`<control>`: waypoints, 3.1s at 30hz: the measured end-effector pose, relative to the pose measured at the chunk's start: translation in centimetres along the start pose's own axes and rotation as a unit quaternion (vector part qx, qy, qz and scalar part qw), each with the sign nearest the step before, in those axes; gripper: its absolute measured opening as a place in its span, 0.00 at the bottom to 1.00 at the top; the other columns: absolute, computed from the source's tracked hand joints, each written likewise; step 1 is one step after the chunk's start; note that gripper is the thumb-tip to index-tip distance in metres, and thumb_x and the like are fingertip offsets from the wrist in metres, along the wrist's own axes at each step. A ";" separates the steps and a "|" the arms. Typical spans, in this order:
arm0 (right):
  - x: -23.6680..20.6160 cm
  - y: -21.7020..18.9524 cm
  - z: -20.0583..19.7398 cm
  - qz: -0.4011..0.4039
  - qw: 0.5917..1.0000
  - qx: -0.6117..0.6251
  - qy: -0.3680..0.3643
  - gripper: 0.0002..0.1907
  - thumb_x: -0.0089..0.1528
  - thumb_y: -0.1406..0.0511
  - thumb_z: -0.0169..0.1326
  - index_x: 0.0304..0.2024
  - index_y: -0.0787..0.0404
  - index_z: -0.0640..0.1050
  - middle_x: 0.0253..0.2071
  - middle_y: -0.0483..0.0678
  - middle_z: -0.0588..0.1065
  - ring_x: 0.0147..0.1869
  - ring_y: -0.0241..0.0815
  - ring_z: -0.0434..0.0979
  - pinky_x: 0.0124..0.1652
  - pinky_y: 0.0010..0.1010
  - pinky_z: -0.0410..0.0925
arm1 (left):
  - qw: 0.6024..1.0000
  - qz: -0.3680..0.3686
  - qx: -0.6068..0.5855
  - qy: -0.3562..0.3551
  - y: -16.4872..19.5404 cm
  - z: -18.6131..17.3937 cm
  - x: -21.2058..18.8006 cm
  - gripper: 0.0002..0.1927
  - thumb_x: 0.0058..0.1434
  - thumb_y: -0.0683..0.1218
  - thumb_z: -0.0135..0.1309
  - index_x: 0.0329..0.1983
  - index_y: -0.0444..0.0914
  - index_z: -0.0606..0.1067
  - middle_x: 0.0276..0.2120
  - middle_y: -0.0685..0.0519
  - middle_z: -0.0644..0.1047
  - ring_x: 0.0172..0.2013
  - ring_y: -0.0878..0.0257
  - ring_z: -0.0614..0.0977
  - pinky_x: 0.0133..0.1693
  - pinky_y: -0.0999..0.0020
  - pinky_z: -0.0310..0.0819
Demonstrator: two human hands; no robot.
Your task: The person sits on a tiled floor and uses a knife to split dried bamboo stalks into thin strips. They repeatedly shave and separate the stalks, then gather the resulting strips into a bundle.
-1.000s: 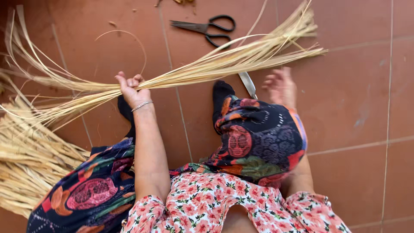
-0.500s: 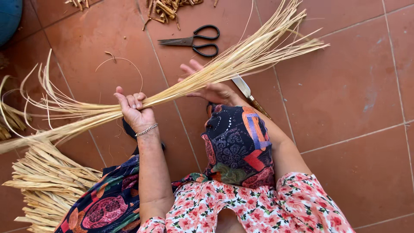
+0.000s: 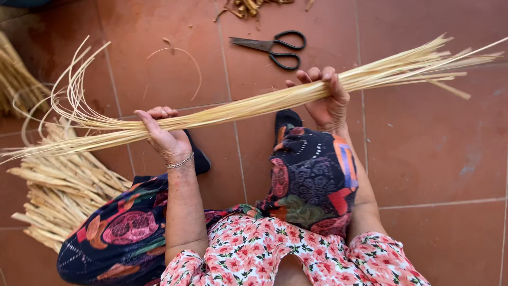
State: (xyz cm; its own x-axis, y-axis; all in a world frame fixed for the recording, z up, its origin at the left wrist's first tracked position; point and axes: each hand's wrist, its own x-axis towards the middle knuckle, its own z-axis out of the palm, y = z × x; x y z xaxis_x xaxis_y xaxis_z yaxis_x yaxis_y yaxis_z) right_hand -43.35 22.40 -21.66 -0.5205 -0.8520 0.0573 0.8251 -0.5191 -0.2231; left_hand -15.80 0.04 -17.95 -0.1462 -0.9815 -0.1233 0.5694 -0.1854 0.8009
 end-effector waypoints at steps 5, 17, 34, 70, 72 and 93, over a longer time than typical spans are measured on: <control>0.7 3.0 -2.8 0.017 0.958 0.069 0.276 0.05 0.63 0.64 0.62 0.37 0.57 0.80 0.37 0.48 0.79 0.54 0.49 0.78 0.69 0.63 0.63 | 0.983 0.008 0.084 0.161 1.4 -5.0 0.8 0.23 0.71 0.61 0.51 0.30 0.38 0.71 0.26 0.56 0.66 0.28 0.66 0.70 0.32 0.71 0.66; 4.0 1.1 -1.0 -0.013 0.959 0.096 0.267 0.14 0.58 0.56 0.67 0.39 0.56 0.80 0.27 0.42 0.75 0.35 0.39 0.77 0.49 0.43 0.72 | 0.961 0.033 0.148 0.233 7.4 -10.2 3.5 0.26 0.69 0.65 0.53 0.30 0.38 0.74 0.23 0.59 0.66 0.25 0.69 0.69 0.28 0.74 0.62; 6.2 0.6 -2.1 -0.068 0.939 -0.052 0.333 0.33 0.60 0.42 0.60 0.16 0.49 0.58 0.13 0.38 0.51 0.15 0.35 0.50 0.21 0.31 0.56 | 0.611 -0.272 0.740 0.069 7.7 -9.7 1.1 0.46 0.59 0.78 0.49 0.26 0.29 0.80 0.21 0.46 0.80 0.21 0.60 0.82 0.24 0.68 0.76; 4.7 -5.6 4.8 0.031 0.999 -0.022 0.020 0.29 0.71 0.45 0.45 0.23 0.54 0.74 0.21 0.41 0.71 0.35 0.41 0.74 0.53 0.44 0.70 | 0.278 0.499 0.772 -0.279 25.7 1.2 1.2 0.27 0.78 0.58 0.55 0.24 0.41 0.67 0.19 0.52 0.69 0.23 0.58 0.76 0.29 0.64 0.70; 5.3 -6.1 7.5 0.060 0.992 -0.102 -0.039 0.28 0.72 0.46 0.47 0.26 0.56 0.78 0.32 0.46 0.75 0.43 0.45 0.75 0.55 0.38 0.68 | 0.222 0.515 0.797 -0.225 31.6 0.3 -1.3 0.26 0.80 0.57 0.54 0.26 0.41 0.67 0.22 0.52 0.68 0.25 0.57 0.76 0.32 0.64 0.71; 9.7 34.0 18.7 0.204 0.808 -0.531 -0.155 0.24 0.69 0.48 0.52 0.33 0.61 0.71 0.27 0.48 0.71 0.19 0.37 0.69 0.18 0.31 0.68 | 0.312 -0.207 0.922 -0.095 30.1 -26.1 0.9 0.60 0.42 0.67 0.70 0.78 0.57 0.56 0.73 0.44 0.58 0.75 0.51 0.51 0.67 0.28 0.19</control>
State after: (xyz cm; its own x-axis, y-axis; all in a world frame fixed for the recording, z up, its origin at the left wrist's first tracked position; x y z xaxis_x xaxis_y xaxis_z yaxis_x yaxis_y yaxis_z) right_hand -16.21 -4.76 -10.46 -0.0372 -0.9989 -0.0275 0.1741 0.0206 -0.9845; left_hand 22.29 -7.60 -9.25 -0.0430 -0.8388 -0.5427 -0.9390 0.2195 -0.2649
